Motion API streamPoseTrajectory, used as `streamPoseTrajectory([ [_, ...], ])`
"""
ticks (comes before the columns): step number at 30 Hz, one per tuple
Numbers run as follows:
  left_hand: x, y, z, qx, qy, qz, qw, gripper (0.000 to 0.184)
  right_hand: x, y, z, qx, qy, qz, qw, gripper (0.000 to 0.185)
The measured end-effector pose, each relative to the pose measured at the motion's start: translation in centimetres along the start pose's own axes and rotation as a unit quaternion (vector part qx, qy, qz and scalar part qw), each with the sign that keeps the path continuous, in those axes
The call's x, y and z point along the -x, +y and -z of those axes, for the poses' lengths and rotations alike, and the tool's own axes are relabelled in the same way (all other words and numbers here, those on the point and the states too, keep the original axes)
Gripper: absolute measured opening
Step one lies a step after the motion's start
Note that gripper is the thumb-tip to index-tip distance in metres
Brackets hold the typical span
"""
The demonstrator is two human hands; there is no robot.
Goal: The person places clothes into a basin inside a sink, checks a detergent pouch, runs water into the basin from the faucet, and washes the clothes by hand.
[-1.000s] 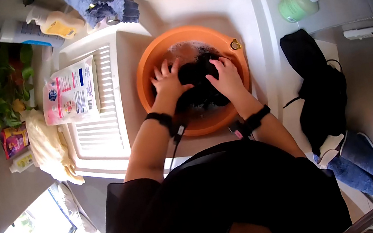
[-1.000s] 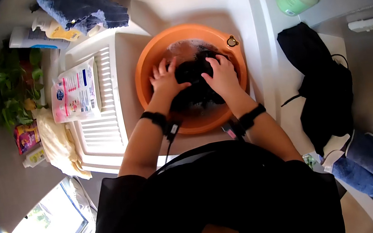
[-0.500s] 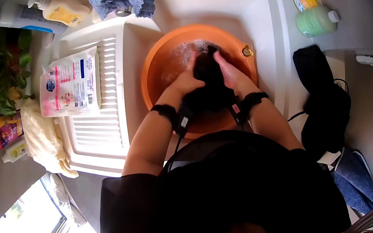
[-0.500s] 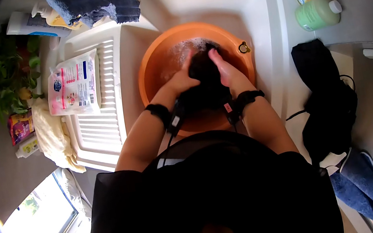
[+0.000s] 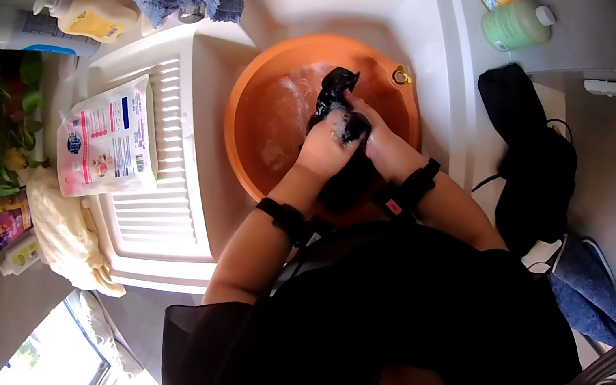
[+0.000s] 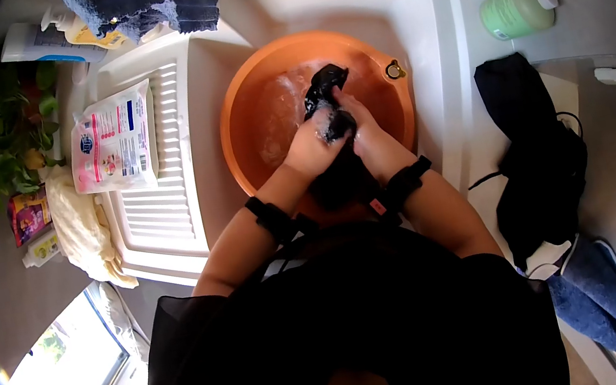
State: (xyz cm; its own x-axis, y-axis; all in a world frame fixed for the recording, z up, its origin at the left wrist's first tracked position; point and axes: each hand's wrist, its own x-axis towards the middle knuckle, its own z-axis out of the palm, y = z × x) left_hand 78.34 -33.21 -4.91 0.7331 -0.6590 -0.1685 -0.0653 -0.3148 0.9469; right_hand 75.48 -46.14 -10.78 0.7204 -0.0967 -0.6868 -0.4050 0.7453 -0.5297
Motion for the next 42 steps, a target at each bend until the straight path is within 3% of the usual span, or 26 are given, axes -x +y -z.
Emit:
streamPoseTrajectory([
  [4, -1.4, -1.6, 1.1, -0.020, 0.104, 0.088, 0.991, 0.030, 1.8, 0.0, -1.3, -0.005, -0.012, 0.060, 0.998, 0.038],
  [5, -1.8, -1.5, 2.3, -0.106, 0.074, 0.133, 0.983, 0.034, 2.9, -0.7, -2.0, 0.016, 0.007, 0.048, 0.999, 0.036],
  [7, -2.2, -0.7, 3.3, -0.157, 0.093, 0.098, 0.978, 0.034, 1.2, -0.3, 0.2, 0.073, 0.066, 0.047, 0.994, 0.032],
  [9, -2.0, -1.9, 4.8, -0.213, 0.134, 0.043, 0.967, 0.032, 1.5, -1.9, 0.9, 0.011, 0.072, 0.060, 0.996, 0.033],
  [11, -1.6, -3.6, 6.9, -0.322, 0.080, 0.125, 0.935, 0.033, 0.4, -2.9, 2.7, 0.075, 0.095, 0.087, 0.989, 0.030],
  [12, -1.1, -3.3, 7.5, -0.391, 0.046, 0.135, 0.909, 0.034, 0.4, -2.8, 2.9, 0.274, 0.116, 0.167, 0.940, 0.029],
  [13, -1.4, -3.2, 7.8, -0.441, -0.042, 0.203, 0.874, 0.040, 0.6, -2.6, 3.0, 0.461, 0.130, 0.236, 0.846, 0.029],
  [14, -1.4, -2.3, 7.6, -0.462, -0.066, 0.215, 0.858, 0.044, 0.7, -2.3, 3.0, 0.625, 0.136, 0.294, 0.710, 0.030],
  [15, -1.4, -1.2, 7.1, -0.482, -0.089, 0.228, 0.841, 0.048, 0.4, -1.3, 3.6, 0.644, 0.138, 0.326, 0.678, 0.029],
  [16, -1.5, -0.6, 6.8, -0.501, -0.112, 0.241, 0.824, 0.052, 0.4, -0.3, 4.3, 0.679, 0.136, 0.279, 0.666, 0.037],
  [17, -1.7, -1.2, 6.6, -0.425, -0.069, 0.264, 0.863, 0.077, 0.1, 0.9, 4.5, 0.673, 0.163, 0.251, 0.676, 0.050],
  [20, -1.5, -3.7, 3.4, -0.393, 0.048, 0.282, 0.874, 0.101, 0.4, 2.4, 3.9, 0.718, 0.180, 0.175, 0.649, 0.076],
  [21, -1.6, -3.8, 2.4, -0.437, -0.038, 0.304, 0.846, 0.114, 0.6, 2.5, 3.6, 0.743, 0.173, 0.152, 0.629, 0.083],
  [24, -1.9, -4.1, 0.5, -0.455, -0.159, 0.281, 0.830, 0.111, 1.0, 2.9, 3.3, 0.863, 0.119, 0.115, 0.478, 0.077],
  [25, -2.1, -4.4, 0.6, -0.473, -0.176, 0.264, 0.822, 0.109, 0.9, 3.1, 3.3, 0.881, 0.103, 0.113, 0.448, 0.064],
  [28, -3.2, -6.1, 1.3, -0.509, -0.200, 0.220, 0.808, 0.102, 1.1, 3.5, 3.5, 0.894, 0.076, 0.122, 0.424, 0.059],
  [29, -3.5, -8.1, 1.3, -0.511, -0.190, 0.210, 0.812, 0.100, 1.4, 3.0, 3.2, 0.878, 0.076, 0.146, 0.448, 0.055],
  [31, -4.5, -8.7, 1.8, -0.482, -0.173, 0.219, 0.831, 0.090, -0.5, 3.2, 4.3, 0.793, 0.075, 0.120, 0.592, 0.054],
  [32, -4.8, -8.9, 1.7, -0.370, -0.114, 0.255, 0.886, 0.088, -1.4, 3.2, 4.6, 0.741, 0.074, 0.105, 0.659, 0.054],
  [33, -5.0, -9.2, 1.3, -0.251, -0.054, 0.285, 0.923, 0.086, -1.2, 2.4, 3.6, 0.538, 0.041, 0.072, 0.839, 0.048],
  [34, -5.0, -9.6, 1.0, -0.128, 0.007, 0.311, 0.942, 0.084, -0.9, 1.7, 2.7, 0.294, 0.005, 0.032, 0.955, 0.045],
  [35, -5.3, -7.8, 1.5, -0.075, -0.049, 0.327, 0.941, 0.086, -0.3, 0.9, 1.7, 0.027, -0.032, -0.009, 0.999, 0.043],
  [38, -2.7, -6.2, 0.5, -0.022, -0.072, 0.056, 0.996, 0.090, 0.7, -0.5, -0.1, -0.064, -0.042, -0.072, 0.994, 0.057],
  [39, -1.8, -4.7, 0.2, -0.043, -0.074, 0.044, 0.995, 0.090, 0.5, -0.1, 0.1, -0.040, -0.004, -0.075, 0.996, 0.069],
  [40, -1.0, -3.0, 0.0, -0.065, -0.075, 0.032, 0.995, 0.090, 0.3, 0.3, 0.3, -0.046, -0.022, -0.070, 0.996, 0.069],
  [42, 0.3, -2.7, -0.6, -0.054, -0.026, 0.027, 0.998, 0.070, 0.9, 1.0, 0.2, -0.058, -0.057, -0.060, 0.995, 0.068],
])
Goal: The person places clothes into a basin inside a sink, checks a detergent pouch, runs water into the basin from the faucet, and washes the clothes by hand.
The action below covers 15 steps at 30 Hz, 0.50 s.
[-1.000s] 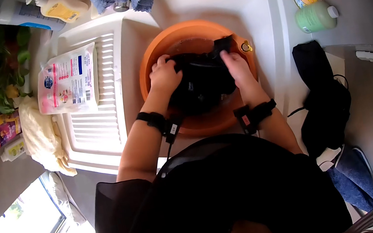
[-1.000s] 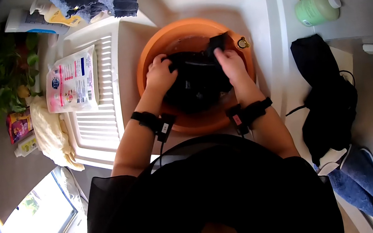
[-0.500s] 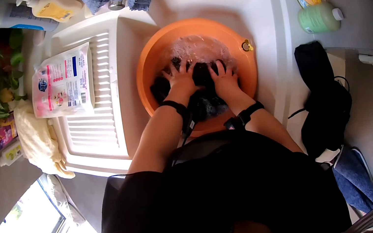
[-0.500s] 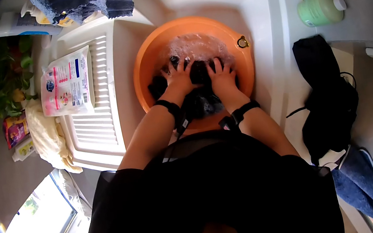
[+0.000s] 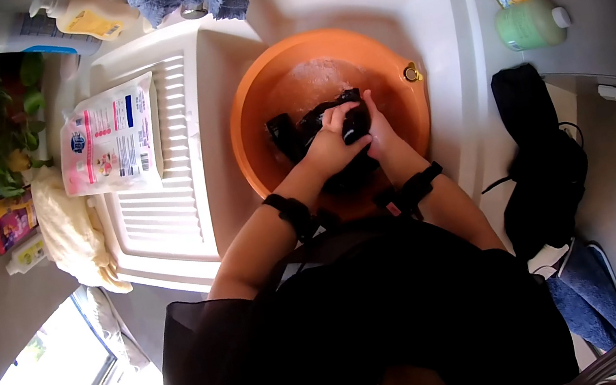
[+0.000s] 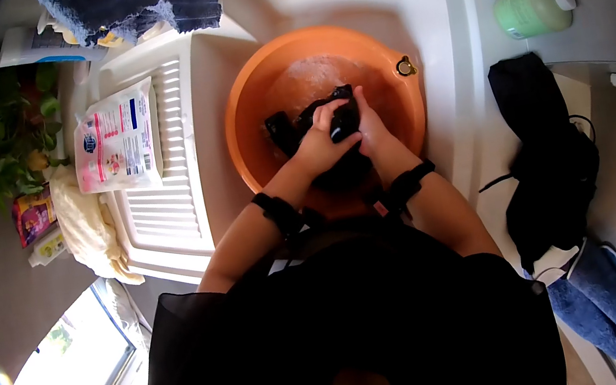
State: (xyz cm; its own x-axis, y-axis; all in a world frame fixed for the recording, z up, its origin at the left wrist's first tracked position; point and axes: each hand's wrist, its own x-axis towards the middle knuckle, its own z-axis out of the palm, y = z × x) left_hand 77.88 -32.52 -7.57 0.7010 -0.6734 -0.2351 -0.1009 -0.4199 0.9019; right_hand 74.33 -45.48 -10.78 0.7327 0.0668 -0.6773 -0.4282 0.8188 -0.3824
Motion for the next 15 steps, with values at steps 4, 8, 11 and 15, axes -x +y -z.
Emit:
streamPoseTrajectory([
  [4, 0.6, -0.2, -0.2, -0.037, 0.082, -0.062, 0.994, 0.035, -1.5, 2.0, 1.2, -0.073, -0.058, 0.003, 0.996, 0.047],
  [8, -0.2, 0.7, 0.8, 0.062, 0.150, 0.002, 0.987, 0.025, -0.9, 2.6, 0.2, 0.014, 0.014, 0.050, 0.999, 0.031],
  [11, -1.6, 0.3, 2.9, -0.036, 0.146, 0.136, 0.979, 0.037, 1.5, 0.4, -2.9, 0.072, 0.025, 0.072, 0.995, 0.022],
  [15, -2.8, 3.5, 6.1, 0.007, 0.145, -0.026, 0.989, 0.041, 4.0, -3.6, -4.9, 0.105, 0.043, 0.157, 0.981, 0.021],
])
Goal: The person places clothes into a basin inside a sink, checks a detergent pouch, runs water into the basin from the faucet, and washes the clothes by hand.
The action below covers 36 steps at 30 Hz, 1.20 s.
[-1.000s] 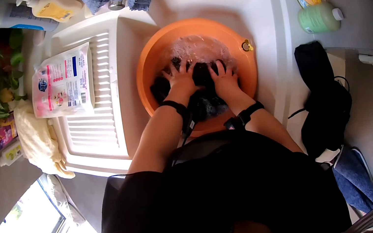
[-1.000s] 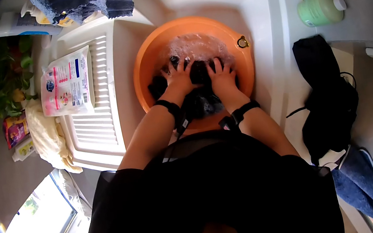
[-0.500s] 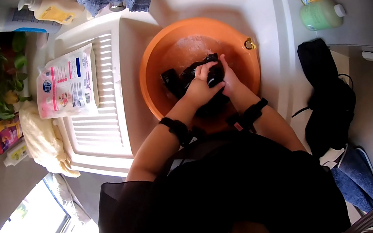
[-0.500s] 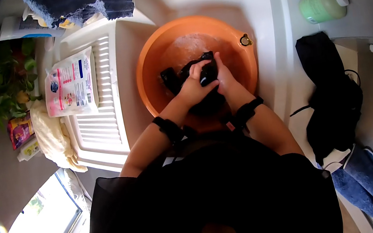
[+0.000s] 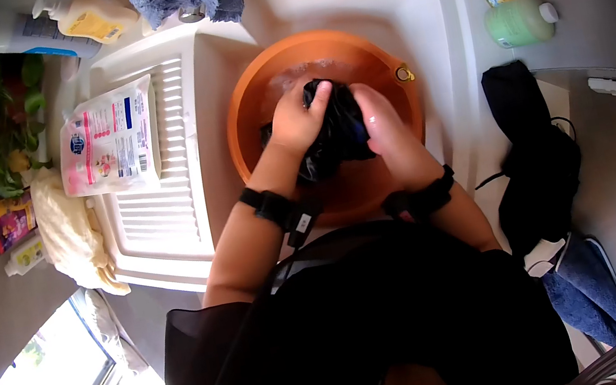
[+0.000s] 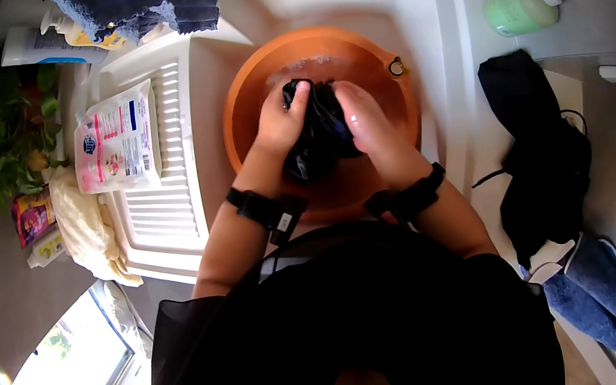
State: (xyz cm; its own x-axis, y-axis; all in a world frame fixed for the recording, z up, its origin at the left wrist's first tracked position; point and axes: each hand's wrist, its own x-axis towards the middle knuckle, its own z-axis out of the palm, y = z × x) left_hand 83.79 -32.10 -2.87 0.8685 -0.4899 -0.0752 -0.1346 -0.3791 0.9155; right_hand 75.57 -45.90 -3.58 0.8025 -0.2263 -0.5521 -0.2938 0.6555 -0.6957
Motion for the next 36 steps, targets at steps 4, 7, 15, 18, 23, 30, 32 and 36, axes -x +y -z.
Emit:
streamPoseTrajectory([
  [4, -0.5, 3.5, 4.8, -0.006, -0.105, -0.187, 0.977, 0.077, 2.3, -5.7, 0.1, 0.042, -0.029, 0.049, 0.998, 0.021],
  [7, 0.1, 2.9, 7.5, -0.046, -0.163, -0.180, 0.969, 0.073, 1.6, -6.2, 4.1, 0.205, -0.102, 0.098, 0.969, 0.016],
  [15, 4.2, -2.6, 5.1, -0.333, -0.312, 0.012, 0.890, 0.042, 2.5, -3.4, 3.7, 0.711, -0.157, 0.110, 0.677, 0.023],
  [18, 4.3, -5.0, 3.3, -0.415, -0.103, -0.013, 0.904, 0.045, 3.0, -1.5, 3.0, 0.844, -0.142, -0.012, 0.517, 0.027],
  [23, 3.3, -7.1, -1.1, -0.452, -0.138, 0.152, 0.868, 0.106, -0.5, 3.1, 4.2, 0.799, -0.001, 0.102, 0.592, 0.076],
  [30, 0.7, -8.3, -3.0, -0.429, -0.287, 0.198, 0.833, 0.099, -3.3, 5.8, 3.5, 0.856, -0.012, -0.081, 0.510, 0.084],
  [32, 0.0, -11.3, -2.9, -0.483, -0.251, 0.143, 0.827, 0.081, -4.6, 5.8, 3.6, 0.819, 0.020, -0.119, 0.560, 0.077],
  [36, -0.3, -11.6, -2.7, -0.065, -0.022, 0.351, 0.934, 0.083, -8.5, 9.0, 7.7, 0.588, 0.113, -0.061, 0.799, 0.061],
])
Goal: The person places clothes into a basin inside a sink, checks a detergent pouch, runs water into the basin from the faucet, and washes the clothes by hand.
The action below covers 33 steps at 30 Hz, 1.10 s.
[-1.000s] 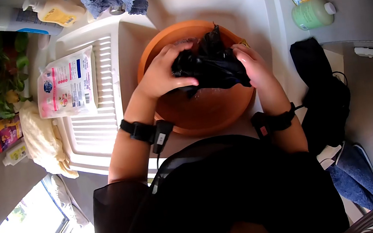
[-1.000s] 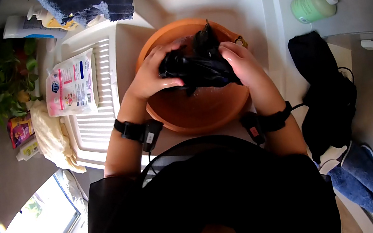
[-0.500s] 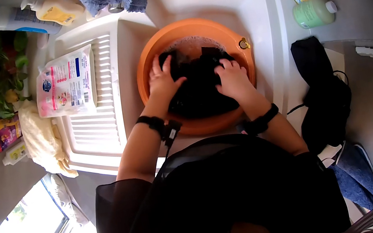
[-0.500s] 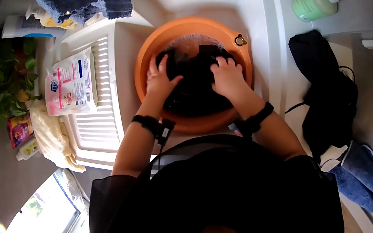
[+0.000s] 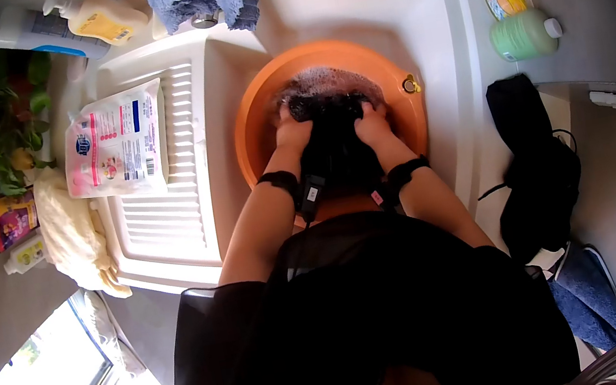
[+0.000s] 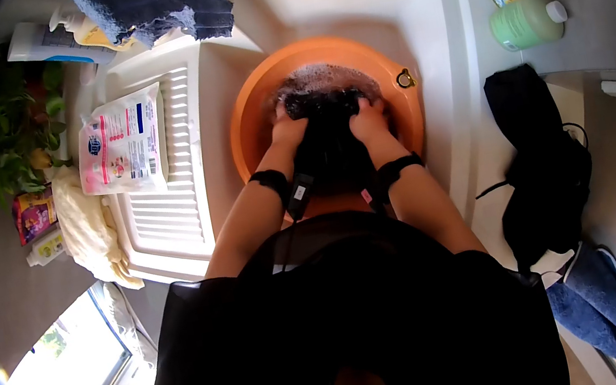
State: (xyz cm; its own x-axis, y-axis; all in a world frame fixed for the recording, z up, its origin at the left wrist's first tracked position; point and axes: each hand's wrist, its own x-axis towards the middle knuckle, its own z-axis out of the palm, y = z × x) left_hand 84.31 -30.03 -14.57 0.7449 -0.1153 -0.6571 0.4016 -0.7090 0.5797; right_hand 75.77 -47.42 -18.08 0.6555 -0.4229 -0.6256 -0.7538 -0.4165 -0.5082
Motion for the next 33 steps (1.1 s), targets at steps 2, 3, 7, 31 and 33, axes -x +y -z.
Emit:
streamPoseTrajectory([
  [2, 2.5, 0.4, -0.9, 0.213, -0.100, -0.074, 0.969, 0.092, 2.4, -2.6, 1.9, -0.458, -0.094, -0.107, 0.877, 0.052],
  [3, 3.6, 0.7, -1.3, 0.317, -0.147, -0.111, 0.930, 0.097, 3.5, -3.6, 3.2, -0.513, -0.174, -0.110, 0.833, 0.058],
  [7, 7.8, 3.0, -0.1, 0.151, -0.175, -0.270, 0.934, 0.104, 6.4, -6.0, 4.4, -0.625, -0.311, -0.101, 0.709, 0.074],
  [31, 4.4, 2.2, 6.6, -0.348, -0.038, -0.192, 0.917, 0.075, 9.9, -4.9, 7.7, 0.210, 0.054, 0.092, 0.972, 0.049],
  [33, 5.1, 2.7, 6.7, -0.407, 0.002, -0.198, 0.892, 0.090, 9.9, -5.8, 8.6, 0.279, 0.010, 0.048, 0.959, 0.052],
])
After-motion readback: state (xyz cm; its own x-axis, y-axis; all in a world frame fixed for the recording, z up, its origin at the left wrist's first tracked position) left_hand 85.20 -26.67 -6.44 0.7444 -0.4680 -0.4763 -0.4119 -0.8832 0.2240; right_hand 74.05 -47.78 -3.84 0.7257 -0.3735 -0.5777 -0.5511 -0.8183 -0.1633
